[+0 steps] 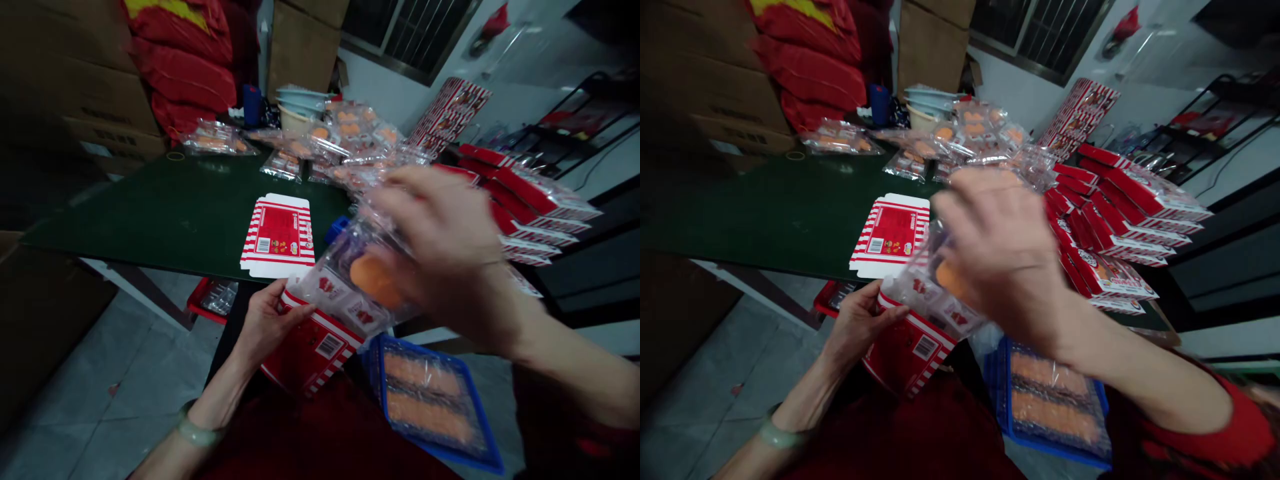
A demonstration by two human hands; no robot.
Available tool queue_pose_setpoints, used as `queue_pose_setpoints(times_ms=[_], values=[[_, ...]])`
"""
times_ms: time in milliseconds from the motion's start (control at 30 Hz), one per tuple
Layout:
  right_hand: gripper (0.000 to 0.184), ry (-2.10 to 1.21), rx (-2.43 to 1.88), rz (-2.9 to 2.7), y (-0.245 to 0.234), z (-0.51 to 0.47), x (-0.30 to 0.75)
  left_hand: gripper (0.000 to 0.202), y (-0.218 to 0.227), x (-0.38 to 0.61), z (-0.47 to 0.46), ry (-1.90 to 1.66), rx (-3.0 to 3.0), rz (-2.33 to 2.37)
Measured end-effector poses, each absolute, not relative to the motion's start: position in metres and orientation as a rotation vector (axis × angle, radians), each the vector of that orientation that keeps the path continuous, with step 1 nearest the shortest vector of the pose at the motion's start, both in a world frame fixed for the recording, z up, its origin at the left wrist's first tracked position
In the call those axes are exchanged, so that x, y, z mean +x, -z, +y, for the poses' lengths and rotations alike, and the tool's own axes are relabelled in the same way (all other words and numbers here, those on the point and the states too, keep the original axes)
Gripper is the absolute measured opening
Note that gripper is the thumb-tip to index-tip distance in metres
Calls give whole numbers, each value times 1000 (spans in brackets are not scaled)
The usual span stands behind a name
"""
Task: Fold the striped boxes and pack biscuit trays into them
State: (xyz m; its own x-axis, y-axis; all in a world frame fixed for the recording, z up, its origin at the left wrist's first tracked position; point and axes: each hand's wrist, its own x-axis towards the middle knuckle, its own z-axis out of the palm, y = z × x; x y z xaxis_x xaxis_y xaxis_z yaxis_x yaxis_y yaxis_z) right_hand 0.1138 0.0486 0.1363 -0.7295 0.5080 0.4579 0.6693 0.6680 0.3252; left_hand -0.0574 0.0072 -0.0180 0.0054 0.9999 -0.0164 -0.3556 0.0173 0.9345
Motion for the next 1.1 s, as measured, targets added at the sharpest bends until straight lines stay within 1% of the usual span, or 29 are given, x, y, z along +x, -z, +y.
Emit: queue_pose_setpoints(times_ms=[33, 67, 133, 300, 333, 400, 467, 533, 600, 700, 767, 867, 933, 1000, 1100], values=[[34, 659, -1001, -2453, -143, 50, 124, 37, 16, -59, 4, -1381, 886, 970], [30, 575, -1022, -2411, -146, 52, 133, 38, 13, -59, 0, -1407, 863, 999], [24, 366, -954, -2417, -141, 57, 145, 39, 11, -58, -10, -1426, 861, 1076], [25, 10, -618, -2590, -85, 60, 135, 45, 12, -54, -31, -1448, 909, 1223], [25, -14, -572, -2661, -74, 56, 129, 47, 12, -54, -33, -1434, 908, 1238], [23, 55, -555, -2811, -57, 46, 118, 48, 13, -57, -36, -1417, 924, 1257], [22, 204, -637, -2909, -49, 32, 110, 47, 14, -61, -37, -1426, 975, 1248], [23, 276, -742, -2920, -46, 20, 103, 45, 14, -63, -37, -1428, 1013, 1218], [27, 219, -832, -2848, -43, 11, 99, 49, 16, -64, -37, -1472, 994, 1202], [38, 70, -897, -2718, -32, 6, 92, 57, 22, -63, -39, -1658, 873, 1214], [40, -34, -921, -2730, -25, 9, 89, 53, 28, -61, -42, -1765, 821, 1216], [35, -246, -937, -2868, -24, 18, 83, 40, 35, -60, -46, -1830, 883, 1241], [32, -374, -895, -2959, -30, 26, 78, 36, 39, -61, -47, -1818, 977, 1294], [28, -395, -825, -3028, -38, 30, 73, 39, 40, -63, -47, -1794, 1041, 1331], [21, -264, -829, -3027, -44, 28, 66, 49, 41, -66, -48, -1764, 996, 1301]])
